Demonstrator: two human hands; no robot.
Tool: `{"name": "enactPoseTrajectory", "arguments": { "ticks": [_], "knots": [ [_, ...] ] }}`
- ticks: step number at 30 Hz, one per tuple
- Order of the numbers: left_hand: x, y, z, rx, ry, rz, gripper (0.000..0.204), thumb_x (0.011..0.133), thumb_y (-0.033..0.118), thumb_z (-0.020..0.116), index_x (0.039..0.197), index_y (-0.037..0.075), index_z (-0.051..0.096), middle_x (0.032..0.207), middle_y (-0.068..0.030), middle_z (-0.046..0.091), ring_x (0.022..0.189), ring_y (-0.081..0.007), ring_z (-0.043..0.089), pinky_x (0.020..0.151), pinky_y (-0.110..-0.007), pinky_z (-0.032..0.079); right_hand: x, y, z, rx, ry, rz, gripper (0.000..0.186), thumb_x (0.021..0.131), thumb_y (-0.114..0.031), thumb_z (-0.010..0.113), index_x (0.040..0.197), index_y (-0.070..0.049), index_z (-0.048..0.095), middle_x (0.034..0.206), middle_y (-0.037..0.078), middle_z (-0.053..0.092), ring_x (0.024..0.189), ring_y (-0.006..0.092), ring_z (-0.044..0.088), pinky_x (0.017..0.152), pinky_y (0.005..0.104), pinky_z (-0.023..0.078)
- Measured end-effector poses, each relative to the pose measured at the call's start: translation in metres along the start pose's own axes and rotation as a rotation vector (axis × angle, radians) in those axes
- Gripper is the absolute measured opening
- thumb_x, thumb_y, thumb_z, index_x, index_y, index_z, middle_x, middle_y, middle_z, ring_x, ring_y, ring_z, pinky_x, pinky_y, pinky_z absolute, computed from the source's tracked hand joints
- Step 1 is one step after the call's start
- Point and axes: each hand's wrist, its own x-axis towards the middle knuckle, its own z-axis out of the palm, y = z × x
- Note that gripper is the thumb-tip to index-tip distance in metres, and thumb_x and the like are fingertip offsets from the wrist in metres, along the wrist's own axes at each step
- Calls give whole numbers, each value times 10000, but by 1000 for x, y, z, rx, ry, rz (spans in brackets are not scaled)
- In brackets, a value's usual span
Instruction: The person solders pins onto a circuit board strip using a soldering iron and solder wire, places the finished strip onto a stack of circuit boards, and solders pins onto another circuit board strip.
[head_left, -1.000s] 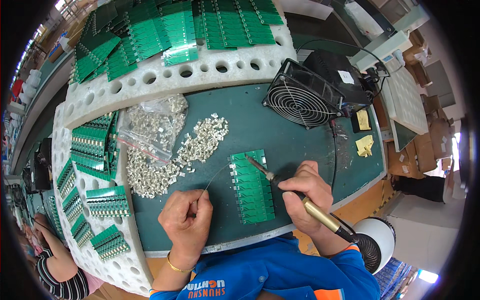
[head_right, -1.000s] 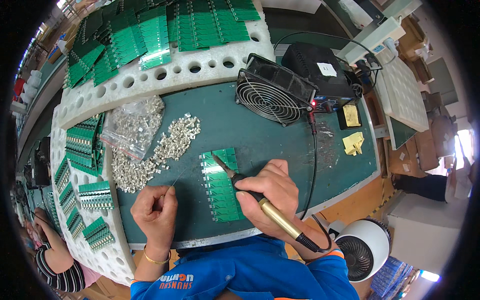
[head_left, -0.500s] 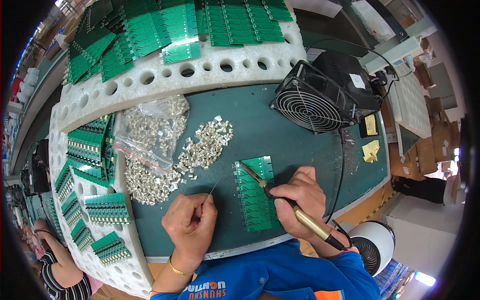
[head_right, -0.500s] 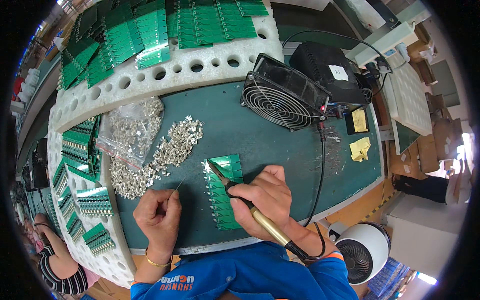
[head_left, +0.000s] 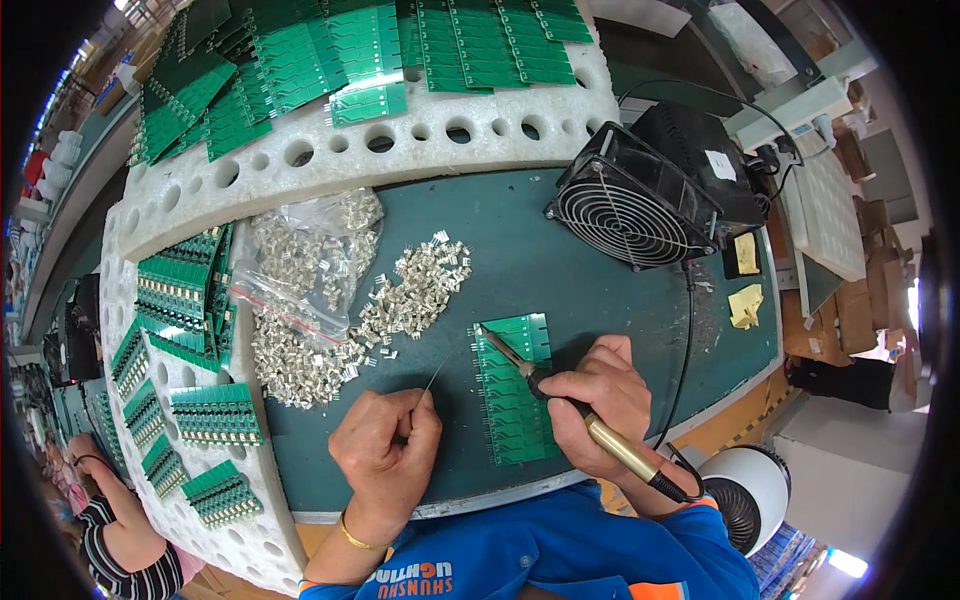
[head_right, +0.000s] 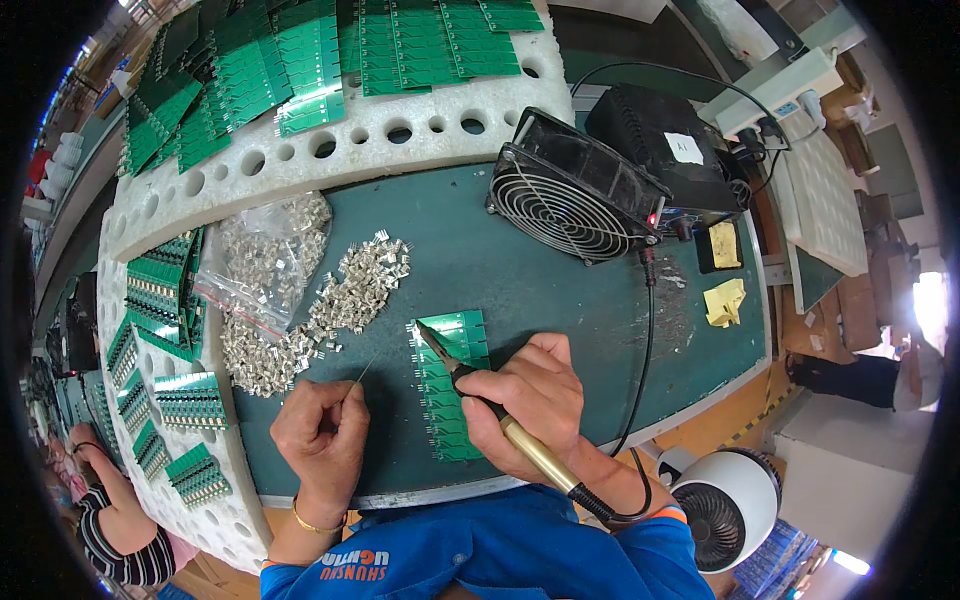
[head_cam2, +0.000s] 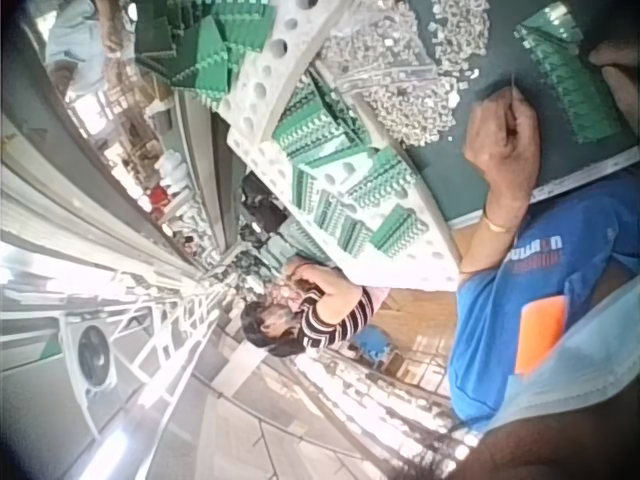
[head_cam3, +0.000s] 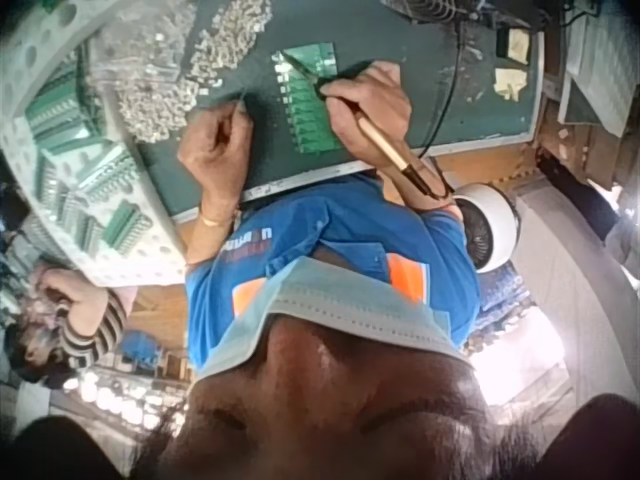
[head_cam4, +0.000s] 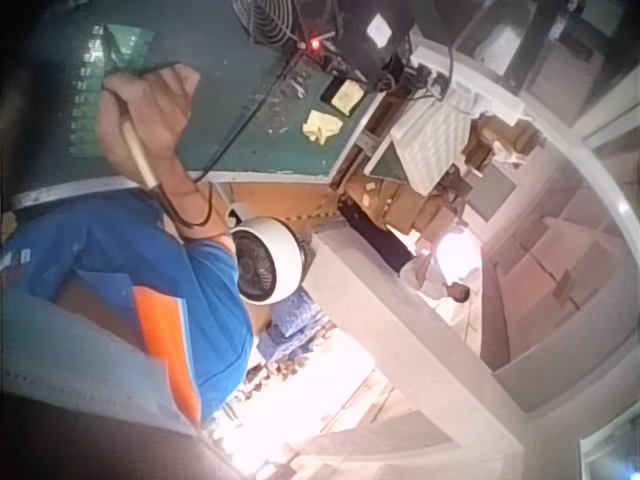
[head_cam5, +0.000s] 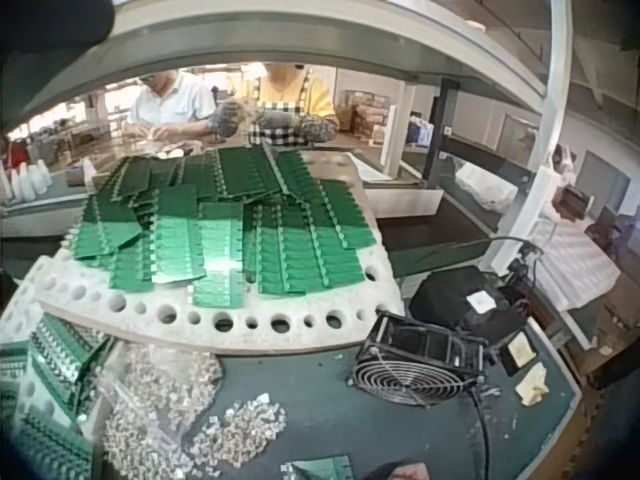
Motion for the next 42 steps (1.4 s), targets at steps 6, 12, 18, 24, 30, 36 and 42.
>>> {"name": "enactPoseTrajectory", "arguments": {
  "ticks": [6,12,18,24,30,36,42],
  "knots": [
    [1,-1,0,16,-10,22,117,748,-83,746,803,12,704,607,-34,530,491,-116,483,460,-268,377,0,-2,-4,-19,-66,11,122,831,-75,695,935,-22,663,694,63,629,571,209,523,711,377,402],
    [1,-1,0,12,-5,10,113,749,-85,741,794,11,704,598,-35,529,493,-118,491,458,-269,378,-1,-1,-4,-11,-68,10,137,825,-70,698,948,-22,661,697,61,629,573,212,529,718,379,404],
    [2,0,1,13,-10,18,115,744,-91,737,782,12,703,595,-32,527,496,-123,489,456,-272,377,0,-1,-3,-12,-62,15,138,827,-80,700,947,-25,663,684,55,619,573,208,528,723,378,401],
    [2,1,1,16,-21,32,120,740,-97,734,784,11,704,593,-35,528,496,-126,490,456,-271,378,-1,-2,-4,-27,-72,4,132,839,-91,697,948,-26,662,682,49,619,569,202,529,711,373,391],
    [2,1,1,13,-12,18,114,749,-92,741,786,8,702,597,-39,534,496,-125,490,457,-270,380,-1,-1,-2,-31,-56,-5,129,854,-111,701,944,-28,663,676,43,614,568,201,536,711,373,393],
    [2,0,2,8,-21,13,104,755,-84,744,794,5,707,597,-40,538,497,-130,497,461,-274,386,-2,-1,-1,-43,-50,-13,133,860,-129,703,942,-32,666,661,37,605,558,197,530,702,372,389],
    [2,1,2,6,-27,12,107,745,-87,739,794,5,712,593,-41,535,498,-131,496,465,-275,387,-4,-3,-2,-63,-51,-28,150,848,-141,716,944,-36,669,660,32,605,546,196,522,694,372,385]
  ]
}}
